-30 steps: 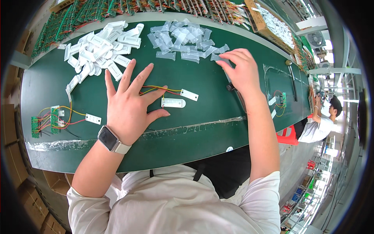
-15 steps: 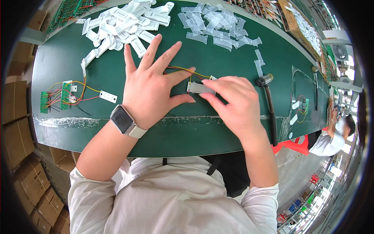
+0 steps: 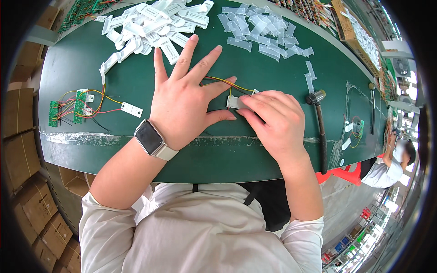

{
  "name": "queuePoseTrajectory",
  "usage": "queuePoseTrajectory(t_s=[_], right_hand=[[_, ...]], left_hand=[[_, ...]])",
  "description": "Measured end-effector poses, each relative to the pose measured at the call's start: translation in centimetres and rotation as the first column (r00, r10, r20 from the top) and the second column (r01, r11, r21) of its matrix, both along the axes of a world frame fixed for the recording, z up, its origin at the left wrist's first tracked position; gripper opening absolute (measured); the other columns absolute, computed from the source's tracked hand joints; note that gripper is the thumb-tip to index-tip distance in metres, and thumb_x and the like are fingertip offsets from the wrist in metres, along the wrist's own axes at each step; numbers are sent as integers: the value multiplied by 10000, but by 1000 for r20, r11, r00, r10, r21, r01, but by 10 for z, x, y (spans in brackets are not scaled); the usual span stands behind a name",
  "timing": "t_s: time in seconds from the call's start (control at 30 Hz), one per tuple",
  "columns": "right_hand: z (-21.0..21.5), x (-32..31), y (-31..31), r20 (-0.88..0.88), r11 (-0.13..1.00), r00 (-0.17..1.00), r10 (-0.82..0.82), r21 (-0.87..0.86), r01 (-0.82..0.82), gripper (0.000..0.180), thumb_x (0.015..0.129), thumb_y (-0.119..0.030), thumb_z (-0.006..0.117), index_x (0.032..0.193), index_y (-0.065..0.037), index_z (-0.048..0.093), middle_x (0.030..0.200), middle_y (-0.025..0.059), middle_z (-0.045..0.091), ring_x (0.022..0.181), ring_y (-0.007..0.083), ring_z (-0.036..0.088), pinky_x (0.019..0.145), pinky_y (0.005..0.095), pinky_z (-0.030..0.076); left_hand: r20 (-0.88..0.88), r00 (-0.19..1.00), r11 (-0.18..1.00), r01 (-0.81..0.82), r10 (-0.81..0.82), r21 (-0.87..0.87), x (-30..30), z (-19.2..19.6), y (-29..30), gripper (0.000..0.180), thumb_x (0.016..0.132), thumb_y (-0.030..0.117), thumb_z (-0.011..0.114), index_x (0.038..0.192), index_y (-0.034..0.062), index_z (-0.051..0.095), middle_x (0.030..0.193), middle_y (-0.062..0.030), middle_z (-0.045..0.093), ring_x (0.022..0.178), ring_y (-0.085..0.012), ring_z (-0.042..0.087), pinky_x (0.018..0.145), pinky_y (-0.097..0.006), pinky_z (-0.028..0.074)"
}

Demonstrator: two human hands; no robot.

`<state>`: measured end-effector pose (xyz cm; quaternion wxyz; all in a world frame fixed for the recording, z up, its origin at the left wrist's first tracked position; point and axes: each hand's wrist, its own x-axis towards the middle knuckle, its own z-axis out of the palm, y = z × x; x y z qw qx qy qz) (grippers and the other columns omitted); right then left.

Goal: Manually assemble and secure small plastic covers onto LED components using a hammer.

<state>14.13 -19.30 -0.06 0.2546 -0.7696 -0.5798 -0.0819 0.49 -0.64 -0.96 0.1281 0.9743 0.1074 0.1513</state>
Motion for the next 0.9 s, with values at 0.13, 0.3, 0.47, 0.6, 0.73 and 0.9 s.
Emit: queuePoseTrajectory(t_s=[0.13, 0.3, 0.47, 0.6, 0.73, 0.9], right_hand=[[0, 0, 0, 15, 1000, 1000, 0, -7, 0, 246, 775, -171, 900, 1004, -126, 821, 964, -5, 798, 950, 194, 742, 809, 366, 560], [5, 4, -1, 8, 997, 999, 47, -55, -46, 269, 760, -192, 905, 1010, -130, 830, 1008, -20, 797, 960, 194, 730, 789, 356, 553], [17, 6, -5, -16, 999, 1000, 19, -49, -19, 259, 780, -205, 912, 1009, -120, 826, 1024, -11, 801, 972, 199, 734, 790, 364, 555], [36, 19, -54, 7, 956, 956, -294, 7, 294, 324, 853, -223, 905, 1124, -88, 791, 1075, 71, 787, 1000, 296, 726, 897, 420, 563], [33, 33, -132, 135, 711, 737, -663, -195, 675, 549, 892, -300, 893, 1334, -66, 667, 1154, 110, 703, 997, 299, 688, 876, 431, 552], [11, 42, -174, -128, 654, 660, -740, -368, 662, 287, 1005, -207, 792, 1175, 2, 693, 912, 82, 661, 777, 190, 605, 716, 366, 520]], left_hand=[[3, 1000, 1000, 3, -3, -5, -1, -1, 0, 623, 679, 589, 910, 1253, 358, 830, 1702, 2, 473, 1644, -365, 274, 1231, -826, 158], [9, 1000, 1000, 6, -6, -13, 0, -1, -1, 625, 677, 588, 912, 1251, 353, 831, 1702, 5, 473, 1645, -364, 271, 1234, -824, 158], [2, 1000, 1000, 4, -4, -26, 0, -4, 0, 629, 678, 588, 915, 1255, 352, 830, 1707, 10, 466, 1648, -359, 265, 1239, -818, 158], [10, 1000, 1000, -12, 12, -19, -4, -3, 2, 619, 683, 582, 918, 1250, 350, 832, 1706, 11, 467, 1647, -353, 268, 1242, -811, 170], [10, 1000, 1000, 6, -6, -28, 0, -1, 0, 604, 693, 574, 918, 1248, 350, 834, 1701, 4, 473, 1643, -354, 278, 1242, -799, 199], [23, 1000, 999, 20, -19, -38, -1, -4, 1, 599, 701, 573, 916, 1251, 349, 834, 1705, -8, 468, 1639, -358, 287, 1252, -772, 219]])
